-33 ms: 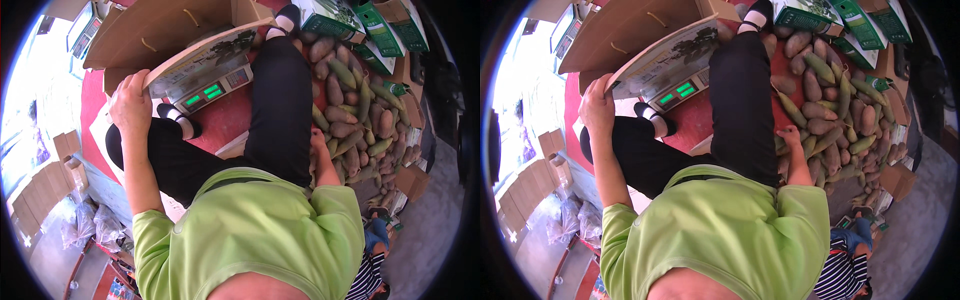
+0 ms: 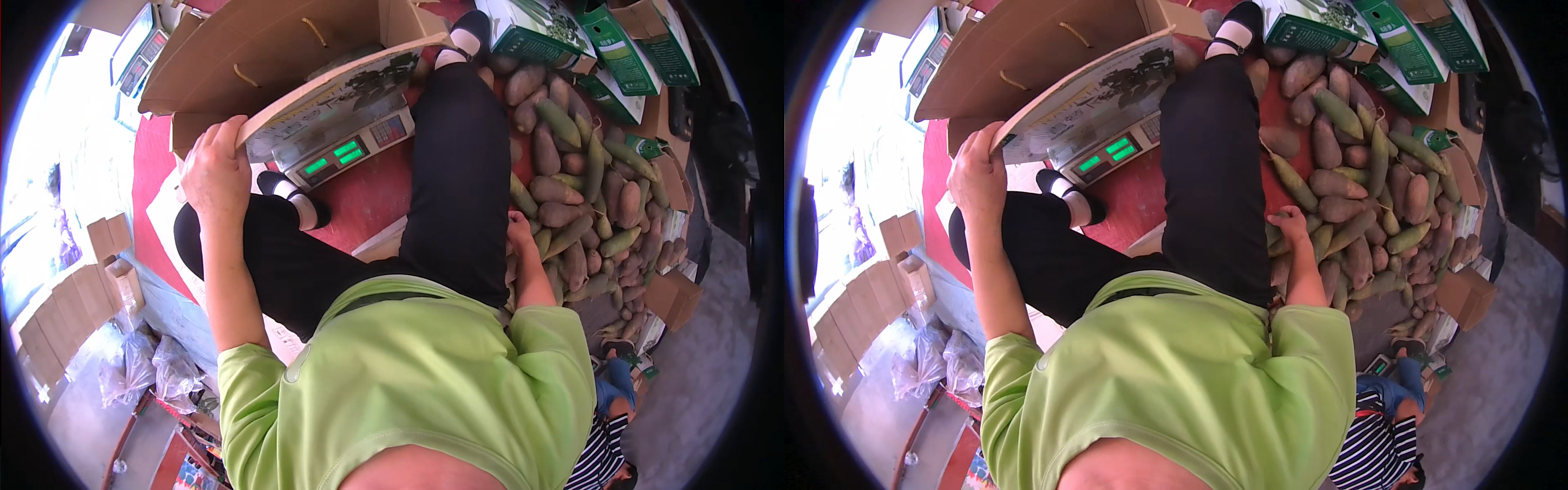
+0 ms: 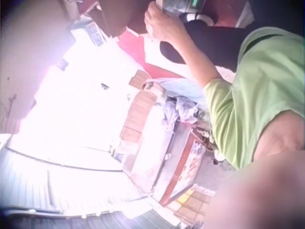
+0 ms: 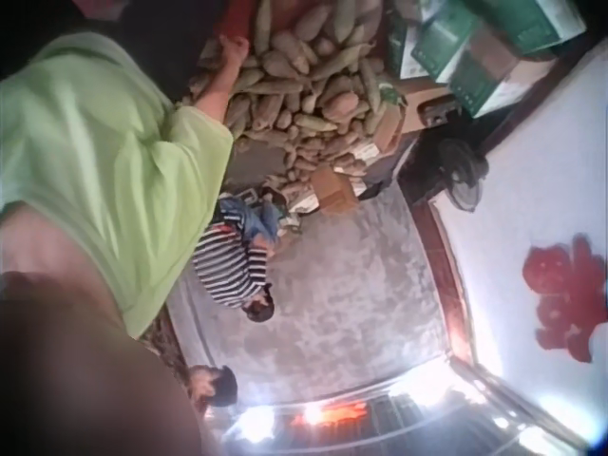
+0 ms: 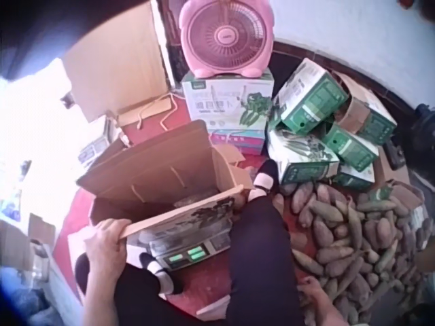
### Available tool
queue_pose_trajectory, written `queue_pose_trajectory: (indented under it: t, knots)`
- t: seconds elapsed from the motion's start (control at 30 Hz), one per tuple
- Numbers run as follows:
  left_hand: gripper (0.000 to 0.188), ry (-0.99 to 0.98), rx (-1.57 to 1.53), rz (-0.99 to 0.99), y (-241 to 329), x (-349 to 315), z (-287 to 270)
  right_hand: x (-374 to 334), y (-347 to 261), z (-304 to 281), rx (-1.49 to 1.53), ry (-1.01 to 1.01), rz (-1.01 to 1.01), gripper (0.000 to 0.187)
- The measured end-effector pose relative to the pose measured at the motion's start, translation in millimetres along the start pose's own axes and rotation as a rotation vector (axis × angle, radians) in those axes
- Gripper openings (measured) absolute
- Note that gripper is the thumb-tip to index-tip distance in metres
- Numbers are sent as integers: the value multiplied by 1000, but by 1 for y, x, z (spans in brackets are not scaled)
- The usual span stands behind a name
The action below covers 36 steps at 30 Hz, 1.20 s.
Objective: Packing and weighing root vegetables into cardboard boxes and paper bags.
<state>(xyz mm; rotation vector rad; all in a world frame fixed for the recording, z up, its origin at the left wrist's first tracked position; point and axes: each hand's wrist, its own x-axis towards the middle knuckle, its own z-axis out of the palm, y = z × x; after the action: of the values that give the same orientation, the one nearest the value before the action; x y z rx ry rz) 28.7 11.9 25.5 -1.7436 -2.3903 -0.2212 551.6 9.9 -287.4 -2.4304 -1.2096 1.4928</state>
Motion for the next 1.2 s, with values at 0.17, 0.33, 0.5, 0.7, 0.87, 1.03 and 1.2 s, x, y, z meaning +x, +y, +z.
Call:
queue_pose_trajectory:
  t: [0.17,0.33,0.5,0.7,0.87,1.03,1.2]
  knots:
    - [28,-18,-54,-10,5,4,-2,-7,6,10,299,-136,-138,39]
    - [27,-15,-33,-17,-2,-3,-4,-39,-71,3,53,18,-577,45]
    - [26,-45,-15,-7,-2,-1,-8,-109,-211,-71,-94,462,-985,47]
    - [24,-23,-42,-27,1,-1,-9,-195,-362,-107,389,548,-1339,36]
    - [24,-31,-40,-19,0,-2,-7,-230,-439,-57,730,189,-1535,29]
    - [26,-33,-34,-13,2,0,-6,-205,-464,-10,462,-168,-1472,30]
    - [24,-58,-34,-59,0,-2,-10,-178,-422,-27,452,-257,-1057,23]
